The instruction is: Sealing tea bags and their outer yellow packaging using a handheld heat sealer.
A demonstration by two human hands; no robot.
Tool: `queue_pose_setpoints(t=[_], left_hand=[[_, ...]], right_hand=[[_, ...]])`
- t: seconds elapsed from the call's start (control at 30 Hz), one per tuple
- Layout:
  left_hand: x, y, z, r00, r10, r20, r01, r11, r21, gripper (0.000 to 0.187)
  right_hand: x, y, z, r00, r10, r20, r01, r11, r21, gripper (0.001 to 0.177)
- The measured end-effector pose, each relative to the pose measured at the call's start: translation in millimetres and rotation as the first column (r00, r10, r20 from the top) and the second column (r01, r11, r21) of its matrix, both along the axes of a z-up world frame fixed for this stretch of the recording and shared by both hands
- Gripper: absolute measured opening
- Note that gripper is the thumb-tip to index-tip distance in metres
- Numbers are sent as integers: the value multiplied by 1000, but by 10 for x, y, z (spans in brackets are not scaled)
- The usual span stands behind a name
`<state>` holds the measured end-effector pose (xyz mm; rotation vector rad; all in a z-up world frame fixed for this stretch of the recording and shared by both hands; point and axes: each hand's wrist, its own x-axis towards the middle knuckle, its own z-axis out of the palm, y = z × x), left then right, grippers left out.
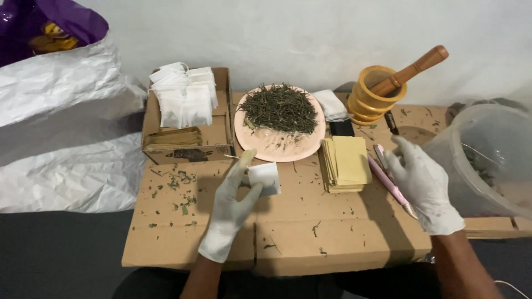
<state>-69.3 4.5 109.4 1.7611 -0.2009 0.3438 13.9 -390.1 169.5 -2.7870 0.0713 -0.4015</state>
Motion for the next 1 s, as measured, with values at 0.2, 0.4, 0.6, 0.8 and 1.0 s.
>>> queue_pose_setpoints(t=[0.2,0.4,0.6,0.8,1.0], left_hand=[[184,-48,-39,976,-60,208,53,998,42,6],[192,-80,-4,989,-24,146,27,1000,-14,84],[162,-94,21,983,-53,179,48,998,29,78],[188,-86,-31,970,-171,174,157,983,94,73],[144,-221,80,951,-275,142,263,960,99,71]], right_hand=[[54,-290,-360,885,-159,-437,39,962,-270,72],[79,-369,-679,907,-172,-383,90,970,-224,69],[20,-373,-605,928,-154,-341,106,982,-155,68],[-281,-279,161,918,-117,-378,140,990,33,51],[-497,-119,706,822,-24,-569,75,995,67,64]])
